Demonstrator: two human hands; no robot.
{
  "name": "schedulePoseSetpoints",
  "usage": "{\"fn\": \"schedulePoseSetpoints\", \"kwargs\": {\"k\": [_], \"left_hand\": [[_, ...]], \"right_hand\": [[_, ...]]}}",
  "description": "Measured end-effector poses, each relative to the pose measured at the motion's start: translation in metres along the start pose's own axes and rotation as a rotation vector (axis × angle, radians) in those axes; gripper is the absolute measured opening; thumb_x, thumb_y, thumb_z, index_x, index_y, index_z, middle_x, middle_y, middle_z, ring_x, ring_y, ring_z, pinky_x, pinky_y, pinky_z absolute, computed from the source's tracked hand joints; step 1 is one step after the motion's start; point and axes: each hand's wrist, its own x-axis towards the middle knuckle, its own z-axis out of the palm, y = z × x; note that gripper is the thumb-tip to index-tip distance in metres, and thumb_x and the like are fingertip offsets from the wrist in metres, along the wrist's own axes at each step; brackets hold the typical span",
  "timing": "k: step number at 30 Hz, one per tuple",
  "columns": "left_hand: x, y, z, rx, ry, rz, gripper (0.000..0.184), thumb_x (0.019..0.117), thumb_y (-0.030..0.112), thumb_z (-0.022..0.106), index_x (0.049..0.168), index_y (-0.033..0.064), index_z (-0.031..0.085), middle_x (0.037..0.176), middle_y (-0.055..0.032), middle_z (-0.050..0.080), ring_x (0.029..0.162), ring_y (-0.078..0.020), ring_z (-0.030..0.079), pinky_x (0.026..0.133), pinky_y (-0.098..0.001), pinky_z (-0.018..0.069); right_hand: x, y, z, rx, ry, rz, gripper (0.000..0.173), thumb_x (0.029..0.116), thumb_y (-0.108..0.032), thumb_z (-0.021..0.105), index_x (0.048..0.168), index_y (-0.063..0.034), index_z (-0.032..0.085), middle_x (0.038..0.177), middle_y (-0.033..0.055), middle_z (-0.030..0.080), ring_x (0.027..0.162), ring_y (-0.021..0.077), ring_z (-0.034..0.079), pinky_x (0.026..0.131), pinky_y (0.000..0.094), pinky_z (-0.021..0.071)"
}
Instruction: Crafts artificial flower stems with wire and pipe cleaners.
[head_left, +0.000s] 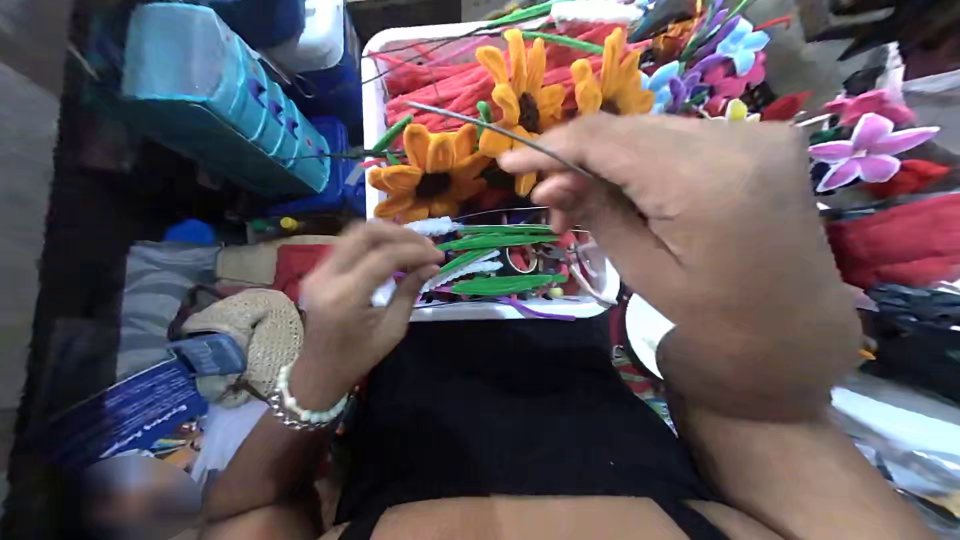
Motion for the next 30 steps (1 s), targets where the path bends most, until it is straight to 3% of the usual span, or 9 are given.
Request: {"fn": "schedulePoseSetpoints", "kwargs": {"k": [3, 5, 8, 13, 16, 22, 27, 30], "left_hand": [[-0.04, -0.031, 0.032, 0.181, -0.262, -0.1, 0.022, 0.1016, 0.017, 0.061, 0.113, 0.0061, 0.076, 0.117, -0.0096, 0.073, 0.11, -0.022, 0.071, 0.092, -0.0408, 0.0582], [-0.051, -0.038, 0.042, 0.248, -0.301, -0.129, 0.029, 0.1033, 0.023, 0.058, 0.12, 0.0047, 0.073, 0.122, -0.0112, 0.073, 0.112, -0.0265, 0.07, 0.094, -0.0462, 0.0571], [-0.048, -0.041, 0.054, 0.264, -0.324, -0.159, 0.03, 0.1008, 0.025, 0.064, 0.121, 0.0044, 0.072, 0.115, -0.0115, 0.074, 0.106, -0.0276, 0.072, 0.09, -0.0479, 0.0581], [-0.039, -0.038, 0.059, 0.298, -0.346, -0.172, 0.022, 0.0971, 0.01, 0.064, 0.115, 0.0058, 0.075, 0.104, -0.0112, 0.075, 0.096, -0.0285, 0.073, 0.084, -0.0503, 0.0576], [-0.04, -0.028, 0.045, 0.299, -0.328, -0.196, 0.019, 0.0988, 0.015, 0.065, 0.112, 0.0079, 0.077, 0.105, -0.0099, 0.075, 0.097, -0.0273, 0.073, 0.085, -0.0496, 0.0579], [-0.045, -0.001, 0.011, 0.296, -0.231, -0.211, 0.02, 0.0985, 0.026, 0.067, 0.11, 0.0156, 0.08, 0.101, -0.0028, 0.075, 0.092, -0.0178, 0.071, 0.08, -0.0405, 0.0568], [-0.04, 0.015, 0.007, 0.248, -0.061, -0.151, 0.015, 0.0968, 0.019, 0.07, 0.106, 0.0136, 0.081, 0.099, -0.0039, 0.076, 0.091, -0.0143, 0.07, 0.08, -0.0331, 0.0551], [-0.036, 0.017, 0.01, 0.201, 0.012, -0.129, 0.014, 0.0946, 0.015, 0.072, 0.105, 0.0123, 0.081, 0.097, -0.0041, 0.076, 0.091, -0.0118, 0.069, 0.081, -0.0292, 0.054]], "right_hand": [[-0.032, 0.027, 0.004, 0.022, -0.074, 0.139, 0.029, 0.106, -0.031, 0.055, 0.116, -0.0105, 0.073, 0.094, -0.0001, 0.069, 0.074, 0.0041, 0.061, 0.064, 0.0202, 0.0516], [-0.05, 0.04, 0.013, 0.049, -0.119, 0.196, 0.028, 0.1044, -0.032, 0.056, 0.114, -0.0113, 0.074, 0.092, -0.0015, 0.068, 0.071, 0.0029, 0.059, 0.062, 0.0196, 0.0507], [-0.07, 0.049, 0.031, 0.124, -0.167, 0.23, 0.025, 0.103, -0.029, 0.058, 0.108, -0.0116, 0.074, 0.091, -0.0023, 0.069, 0.071, 0.0021, 0.06, 0.063, 0.0195, 0.0529], [-0.086, 0.055, 0.038, 0.101, -0.115, 0.299, 0.024, 0.1026, -0.028, 0.059, 0.107, -0.0119, 0.075, 0.092, -0.0014, 0.07, 0.07, 0.002, 0.06, 0.062, 0.0193, 0.0521], [-0.088, 0.055, 0.042, 0.093, -0.086, 0.303, 0.021, 0.1018, -0.024, 0.06, 0.107, -0.0098, 0.075, 0.092, 0.0014, 0.069, 0.069, 0.0038, 0.058, 0.061, 0.0197, 0.0502], [-0.074, 0.038, 0.061, 0.123, -0.107, 0.21, 0.022, 0.1018, -0.026, 0.061, 0.107, -0.0097, 0.076, 0.094, 0.0046, 0.068, 0.074, 0.0127, 0.065, 0.063, 0.0298, 0.0564], [-0.057, 0.029, 0.069, 0.18, -0.165, 0.189, 0.039, 0.0996, -0.041, 0.064, 0.125, -0.0116, 0.07, 0.094, 0.0016, 0.069, 0.079, 0.0134, 0.067, 0.067, 0.0333, 0.0575], [-0.053, 0.027, 0.068, 0.244, -0.18, 0.188, 0.043, 0.0972, -0.044, 0.067, 0.125, -0.0118, 0.07, 0.093, -0.0011, 0.07, 0.075, 0.0076, 0.064, 0.066, 0.0264, 0.056]]}}
